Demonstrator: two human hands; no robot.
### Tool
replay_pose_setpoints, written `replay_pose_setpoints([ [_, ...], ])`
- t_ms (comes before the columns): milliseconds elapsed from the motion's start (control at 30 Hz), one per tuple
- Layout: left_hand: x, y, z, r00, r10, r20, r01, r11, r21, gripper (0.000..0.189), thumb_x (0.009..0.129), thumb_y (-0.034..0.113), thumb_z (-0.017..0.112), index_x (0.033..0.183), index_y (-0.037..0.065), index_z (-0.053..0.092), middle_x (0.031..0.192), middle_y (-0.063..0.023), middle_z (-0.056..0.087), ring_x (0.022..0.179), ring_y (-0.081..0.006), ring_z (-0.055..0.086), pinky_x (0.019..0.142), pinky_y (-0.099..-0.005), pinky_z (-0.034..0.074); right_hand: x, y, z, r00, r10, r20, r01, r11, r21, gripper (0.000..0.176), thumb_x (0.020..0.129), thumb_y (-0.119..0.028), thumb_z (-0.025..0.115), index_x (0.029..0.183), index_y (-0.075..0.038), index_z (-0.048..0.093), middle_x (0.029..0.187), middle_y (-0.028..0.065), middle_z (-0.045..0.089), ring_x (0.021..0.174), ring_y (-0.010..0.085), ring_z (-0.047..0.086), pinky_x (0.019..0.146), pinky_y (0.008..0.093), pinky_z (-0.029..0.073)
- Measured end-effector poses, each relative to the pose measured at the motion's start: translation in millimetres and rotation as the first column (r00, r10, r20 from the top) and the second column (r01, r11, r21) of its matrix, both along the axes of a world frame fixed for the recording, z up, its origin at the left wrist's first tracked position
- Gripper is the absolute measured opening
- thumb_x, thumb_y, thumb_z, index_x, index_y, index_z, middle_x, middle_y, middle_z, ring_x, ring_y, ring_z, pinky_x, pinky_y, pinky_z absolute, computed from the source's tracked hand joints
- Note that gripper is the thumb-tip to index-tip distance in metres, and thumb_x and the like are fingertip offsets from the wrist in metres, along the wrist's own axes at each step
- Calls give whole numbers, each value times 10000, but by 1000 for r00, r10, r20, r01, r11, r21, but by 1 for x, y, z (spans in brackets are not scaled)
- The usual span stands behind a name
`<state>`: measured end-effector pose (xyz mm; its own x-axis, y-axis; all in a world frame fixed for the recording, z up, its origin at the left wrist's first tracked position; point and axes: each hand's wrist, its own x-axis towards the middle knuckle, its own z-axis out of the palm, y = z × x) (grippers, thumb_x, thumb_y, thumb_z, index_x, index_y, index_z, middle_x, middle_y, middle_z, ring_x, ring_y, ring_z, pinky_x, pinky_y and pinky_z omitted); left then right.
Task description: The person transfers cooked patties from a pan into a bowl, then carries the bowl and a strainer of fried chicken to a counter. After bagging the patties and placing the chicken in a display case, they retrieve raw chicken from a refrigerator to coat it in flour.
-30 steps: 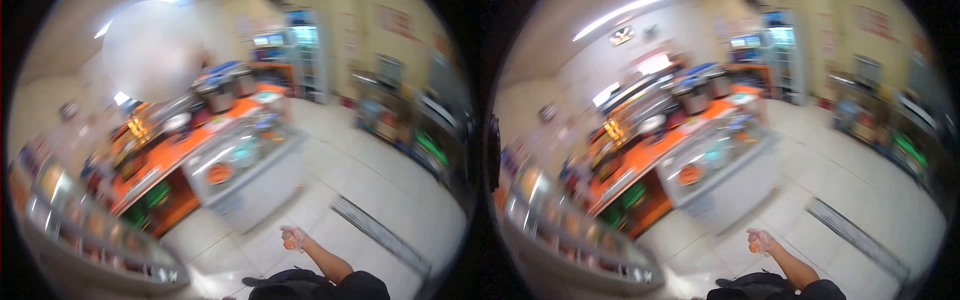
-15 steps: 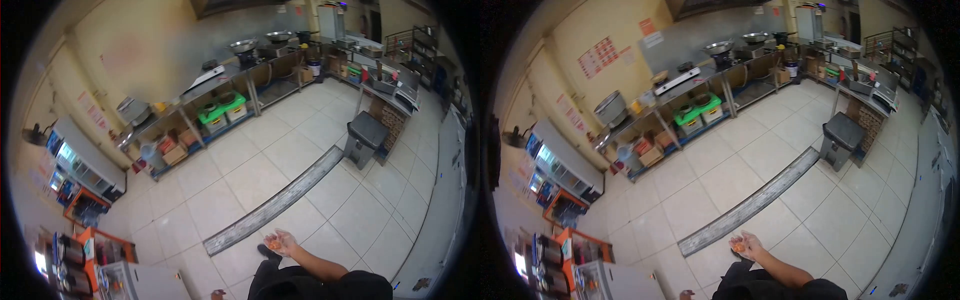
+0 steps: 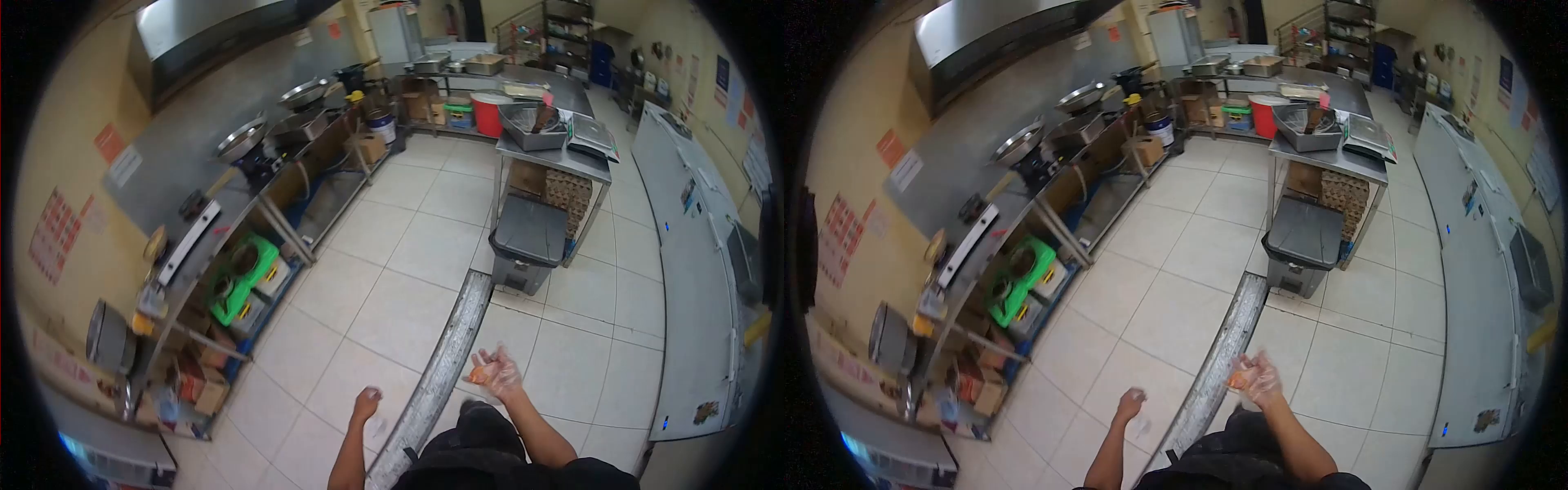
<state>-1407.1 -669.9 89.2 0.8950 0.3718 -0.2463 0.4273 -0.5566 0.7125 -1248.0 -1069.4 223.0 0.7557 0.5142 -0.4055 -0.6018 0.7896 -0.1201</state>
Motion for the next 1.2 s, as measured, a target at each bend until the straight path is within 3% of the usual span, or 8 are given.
replay_pose_setpoints([
  [233, 397, -1, 71, 965, -203, 165, 216, 974, -67, 291, 925, 264, 644, 1129, 57, 642, 1017, -180, 713, 986, -308, 688, 849, -386, 529, 294, 72, 38, 995, -78, 58, 74, 995, 68, 328, 976, -357, 594, 990, -29, 601, 1140, 166, 569, 1167, 378, 534, 1049, 586, 421],
  [433, 415, 102, -20, 972, 111, -205, -118, 993, -19, 348, 921, 370, 608, 1065, 68, 704, 1045, -167, 710, 1011, -296, 660, 907, -401, 498, 553, 148, 83, 967, 104, 231, -53, 974, -219, 170, 959, -193, 633, 1020, -43, 581, 1012, 104, 598, 876, 195, 608, 792, 298, 548],
  [567, 390, 168, -76, 645, 217, -733, -323, 946, -3, 477, 771, 464, 629, 1005, 63, 738, 984, -193, 713, 915, -317, 671, 834, -429, 519, 724, 197, 85, 890, 227, 394, -23, 888, -460, 97, 992, -201, 583, 966, -109, 568, 722, -47, 457, 562, 65, 454, 468, 165, 354],
  [633, 399, 195, -86, 911, -96, -401, 68, 994, -83, 480, 757, 467, 667, 1048, 90, 731, 1012, -172, 711, 954, -303, 670, 860, -426, 519, 793, 236, 94, 906, 120, 406, 184, 752, -633, 541, 997, -257, 575, 1481, -221, 337, 659, -59, 399, 476, 59, 384, 400, 187, 324],
  [700, 454, 230, -109, 905, -160, -395, 94, 979, -181, 537, 736, 503, 730, 1093, 102, 720, 1107, -157, 697, 1058, -324, 646, 928, -434, 498, 866, 261, 80, 916, 204, 345, 148, 627, -765, 819, 994, -346, 579, 1585, -311, 13, 641, -67, 328, 477, 45, 326, 403, 184, 284],
  [900, 874, 336, -134, 787, 46, -615, -32, 999, 34, 633, 901, 529, 504, 1277, 27, 590, 1362, -251, 522, 1320, -375, 446, 1099, -456, 369, 1064, 310, 69, 962, 140, 236, 137, 500, -855, 808, 983, -429, 572, 1584, -336, 40, 590, -62, 343, 443, 59, 338, 386, 222, 284],
  [1033, 1234, 383, -43, 904, -191, -383, 222, 974, 38, 659, 966, 472, 448, 1431, 5, 432, 1440, -238, 473, 1345, -386, 442, 1138, -430, 349, 1215, 335, 67, 970, -30, 240, 227, 459, -859, 813, 973, -455, 574, 1580, -361, 42, 579, -56, 362, 438, 73, 351, 385, 236, 294],
  [1200, 1546, 394, 47, 963, -35, 266, 107, 959, -263, 208, 931, 175, 602, 1096, 53, 636, 1074, -147, 685, 1014, -281, 647, 900, -370, 502, 1419, 348, 40, 942, 316, 115, -3, 351, -937, 850, 977, -312, 586, 1580, -306, -13, 668, -59, 409, 497, 74, 404, 412, 230, 366],
])
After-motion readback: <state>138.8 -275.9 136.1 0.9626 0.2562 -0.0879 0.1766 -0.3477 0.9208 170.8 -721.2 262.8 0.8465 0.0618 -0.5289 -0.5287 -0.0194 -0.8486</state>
